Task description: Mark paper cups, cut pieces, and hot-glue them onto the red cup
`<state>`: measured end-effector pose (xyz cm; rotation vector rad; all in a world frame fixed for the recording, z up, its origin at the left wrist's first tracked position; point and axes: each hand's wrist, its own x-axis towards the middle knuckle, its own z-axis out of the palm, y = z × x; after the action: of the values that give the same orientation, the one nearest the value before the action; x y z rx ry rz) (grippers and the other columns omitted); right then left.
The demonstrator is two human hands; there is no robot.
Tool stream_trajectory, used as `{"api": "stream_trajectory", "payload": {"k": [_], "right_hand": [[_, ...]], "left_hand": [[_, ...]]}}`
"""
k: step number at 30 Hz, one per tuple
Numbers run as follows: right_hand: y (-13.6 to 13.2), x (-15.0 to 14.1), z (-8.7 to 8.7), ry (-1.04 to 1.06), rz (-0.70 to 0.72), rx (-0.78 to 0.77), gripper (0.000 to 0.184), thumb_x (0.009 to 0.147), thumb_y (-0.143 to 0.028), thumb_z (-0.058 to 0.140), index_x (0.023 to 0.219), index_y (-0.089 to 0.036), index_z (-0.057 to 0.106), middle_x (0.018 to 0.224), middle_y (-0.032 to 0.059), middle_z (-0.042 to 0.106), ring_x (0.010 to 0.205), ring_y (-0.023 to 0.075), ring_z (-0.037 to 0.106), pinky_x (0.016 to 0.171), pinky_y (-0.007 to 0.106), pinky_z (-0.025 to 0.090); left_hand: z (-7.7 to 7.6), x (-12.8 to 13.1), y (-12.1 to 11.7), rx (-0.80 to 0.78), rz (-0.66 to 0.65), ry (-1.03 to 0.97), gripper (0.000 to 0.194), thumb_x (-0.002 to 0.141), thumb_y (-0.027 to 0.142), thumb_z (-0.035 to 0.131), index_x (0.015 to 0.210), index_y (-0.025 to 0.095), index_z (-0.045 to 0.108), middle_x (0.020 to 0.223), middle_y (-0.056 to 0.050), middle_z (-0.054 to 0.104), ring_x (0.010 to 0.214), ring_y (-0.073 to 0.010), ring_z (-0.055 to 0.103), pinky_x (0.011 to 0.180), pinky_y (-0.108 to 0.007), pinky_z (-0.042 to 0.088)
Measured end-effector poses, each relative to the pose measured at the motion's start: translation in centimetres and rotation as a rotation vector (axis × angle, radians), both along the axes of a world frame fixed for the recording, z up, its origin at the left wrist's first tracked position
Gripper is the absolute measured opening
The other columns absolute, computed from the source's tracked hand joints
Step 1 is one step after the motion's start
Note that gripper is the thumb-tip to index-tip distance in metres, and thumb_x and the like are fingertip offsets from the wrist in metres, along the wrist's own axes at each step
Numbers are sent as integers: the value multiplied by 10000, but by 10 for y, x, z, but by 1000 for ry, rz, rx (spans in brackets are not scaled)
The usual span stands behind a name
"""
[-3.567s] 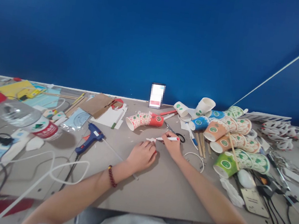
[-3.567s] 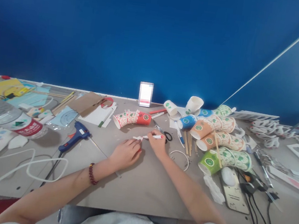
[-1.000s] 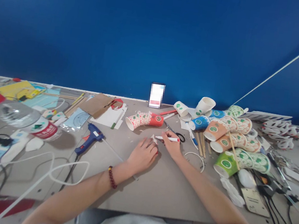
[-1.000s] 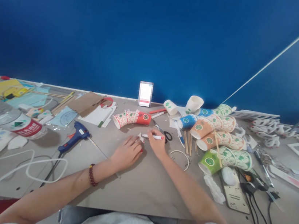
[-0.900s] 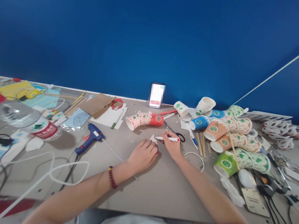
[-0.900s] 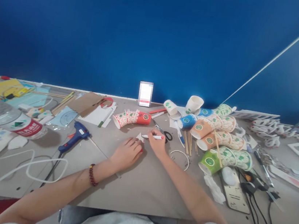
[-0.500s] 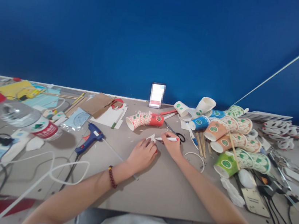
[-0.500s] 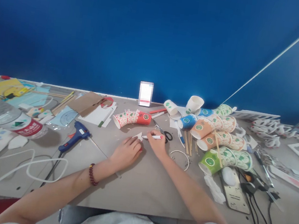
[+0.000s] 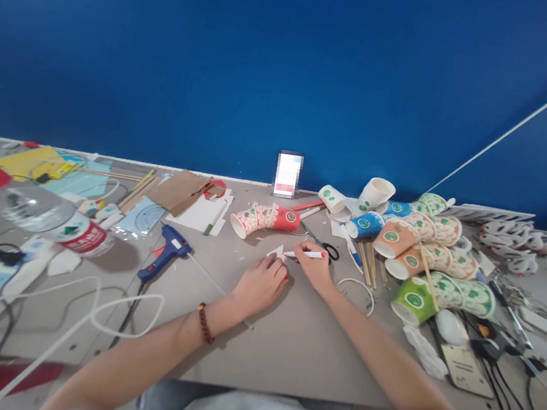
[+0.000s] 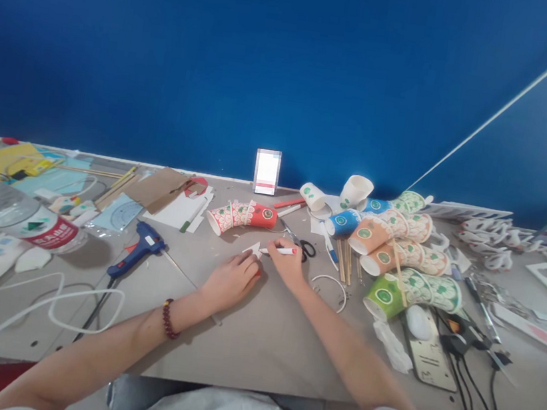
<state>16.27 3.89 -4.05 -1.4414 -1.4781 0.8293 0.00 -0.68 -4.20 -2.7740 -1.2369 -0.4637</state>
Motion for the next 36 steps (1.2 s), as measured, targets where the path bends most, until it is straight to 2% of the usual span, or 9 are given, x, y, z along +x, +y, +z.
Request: {"api": "stream_trajectory", "payload": {"k": [6, 22, 31, 36], "right_hand": [[0, 0, -1, 32, -18, -19, 286, 723, -357, 522, 498, -182, 496, 480, -12, 526, 507, 128, 465, 549, 264, 374], [2, 0, -8, 121, -70, 6, 279, 677, -317, 509, 457, -219, 368, 440, -48, 389, 468, 114, 386, 484, 250, 338], [5, 5, -14, 138, -32, -52, 304, 756, -443, 558, 579, -198, 525, 499, -14, 553, 455, 123, 466, 477, 243, 380], [4, 5, -13, 80, -3, -49, 319, 776, -447, 561, 584, -192, 541, 516, -8, 566, 470, 121, 481, 482, 237, 392]], "left_hand": [[-1, 0, 0, 3, -5, -7, 205, 947, 242, 378, 1005, 148, 550, 1052, -124, 616, 1157, -272, 524, 846, -389, 496], [0, 1, 0, 5, -4, 10, 198, 944, 248, 383, 976, 150, 552, 1058, -122, 611, 1133, -269, 534, 823, -377, 500], [-1, 0, 0, 9, -3, -2, 185, 936, 242, 405, 980, 137, 550, 1020, -120, 617, 1134, -272, 533, 840, -380, 491], [1, 1, 0, -5, 4, -3, 191, 942, 239, 387, 991, 154, 550, 1038, -122, 617, 1150, -267, 529, 838, -381, 495]]}}
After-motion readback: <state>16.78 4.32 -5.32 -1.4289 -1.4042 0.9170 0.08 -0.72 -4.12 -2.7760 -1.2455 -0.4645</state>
